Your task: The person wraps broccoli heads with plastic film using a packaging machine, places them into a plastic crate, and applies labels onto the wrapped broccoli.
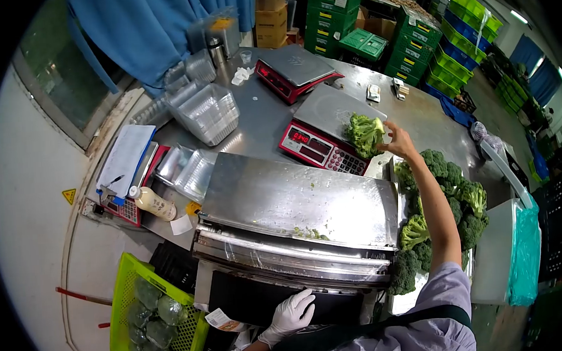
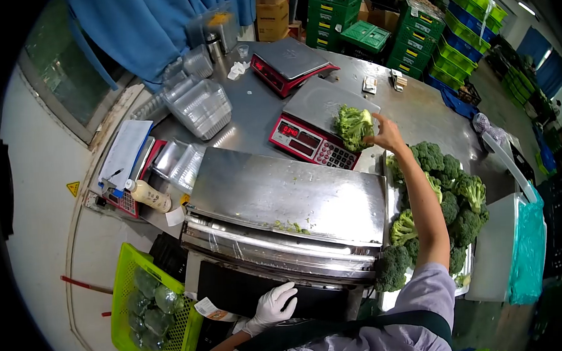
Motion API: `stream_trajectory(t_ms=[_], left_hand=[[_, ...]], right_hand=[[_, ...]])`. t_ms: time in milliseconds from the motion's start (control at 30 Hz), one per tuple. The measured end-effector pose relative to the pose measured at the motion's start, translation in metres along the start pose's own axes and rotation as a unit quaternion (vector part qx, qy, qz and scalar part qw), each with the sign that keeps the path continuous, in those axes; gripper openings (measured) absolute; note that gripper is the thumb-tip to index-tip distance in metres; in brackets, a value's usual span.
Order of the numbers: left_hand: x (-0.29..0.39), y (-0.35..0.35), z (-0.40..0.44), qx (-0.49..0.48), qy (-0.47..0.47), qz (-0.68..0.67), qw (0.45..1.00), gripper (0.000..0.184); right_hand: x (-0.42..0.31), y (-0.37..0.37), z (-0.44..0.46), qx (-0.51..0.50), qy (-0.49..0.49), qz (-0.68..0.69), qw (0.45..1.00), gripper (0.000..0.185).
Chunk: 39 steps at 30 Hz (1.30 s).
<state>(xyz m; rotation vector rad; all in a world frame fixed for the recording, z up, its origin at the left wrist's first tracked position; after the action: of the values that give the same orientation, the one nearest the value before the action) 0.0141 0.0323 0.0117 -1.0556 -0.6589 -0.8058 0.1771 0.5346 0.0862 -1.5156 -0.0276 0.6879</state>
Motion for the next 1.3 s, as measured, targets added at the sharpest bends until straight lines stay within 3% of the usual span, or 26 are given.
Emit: stream_trajectory(t_ms=[67, 167, 233, 433, 500, 533, 633, 833, 967, 1033, 1100, 1167, 1233, 1300], left_hand=[[0.001, 0.0, 0.0, 0.0, 0.0, -0.005, 1.0, 0.024], [0.001, 0.001, 0.0, -0.002, 0.0, 0.001, 1.0, 0.023], [0.0, 0.001, -0.001, 0.0, 0.002, 0.009, 1.0, 0.022], [0.002, 0.001, -0.001, 0.011, 0.013, 0.01, 1.0, 0.022], [0.002, 0.001, 0.0, 0.013, 0.017, 0.014, 1.0, 0.023], [0.003, 0.001, 0.001, 0.013, 0.016, 0.013, 1.0, 0.023], [0.0, 0.003, -0.003, 0.018, 0.024, 0.01, 0.999, 0.023], [0.001, 0.003, -0.004, 0.02, 0.027, 0.008, 0.999, 0.025], [0.002, 0.003, -0.005, 0.018, 0.024, 0.01, 0.999, 0.023], [0.001, 0.003, -0.006, 0.022, 0.033, 0.005, 0.999, 0.024], [0.001, 0.003, -0.006, 0.031, 0.043, 0.002, 0.999, 0.024], [0.0, 0.003, -0.007, 0.037, 0.05, -0.009, 0.998, 0.023], [0.001, -0.004, -0.004, 0.03, 0.051, -0.062, 0.996, 0.022], [0.003, -0.025, 0.007, 0.043, 0.083, -0.019, 0.995, 0.019]], right_hand=[[0.024, 0.02, 0.016, -0.081, -0.035, -0.01, 0.996, 0.083], [0.035, 0.052, 0.021, 0.056, -0.011, 0.081, 0.995, 0.064], [0.021, 0.049, 0.012, 0.111, -0.004, 0.041, 0.993, 0.053], [-0.004, 0.034, -0.001, 0.125, 0.076, 0.019, 0.989, 0.036], [-0.01, 0.03, -0.01, 0.122, 0.081, 0.163, 0.976, 0.03], [-0.008, 0.033, -0.009, 0.094, 0.064, 0.281, 0.953, 0.026], [-0.045, 0.007, -0.039, 0.019, 0.119, 0.397, 0.91, 0.025], [-0.1, -0.017, -0.092, -0.093, 0.116, 0.422, 0.894, 0.025], [-0.13, -0.007, -0.12, -0.109, 0.041, 0.401, 0.909, 0.024], [-0.148, 0.002, -0.136, -0.041, -0.096, 0.324, 0.94, 0.029], [-0.153, 0.016, -0.147, -0.063, -0.148, 0.083, 0.983, 0.033], [-0.16, 0.035, -0.169, 0.023, -0.216, -0.035, 0.976, 0.035], [-0.171, 0.026, -0.19, -0.016, -0.208, -0.063, 0.976, 0.039], [-0.174, 0.014, -0.208, 0.113, -0.316, -0.035, 0.941, 0.042]])
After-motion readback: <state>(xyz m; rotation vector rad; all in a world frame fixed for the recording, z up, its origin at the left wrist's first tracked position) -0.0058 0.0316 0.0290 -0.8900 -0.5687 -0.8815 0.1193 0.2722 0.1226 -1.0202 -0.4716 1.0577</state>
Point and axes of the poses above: each hand's wrist, its own z-axis towards the middle knuckle, its own y-axis out of the palm, x = y × z, the point moved 1 cm from there along z, towards the middle knuckle, and after that the axes turned 7 degrees about -z, right-handed, at the moved point
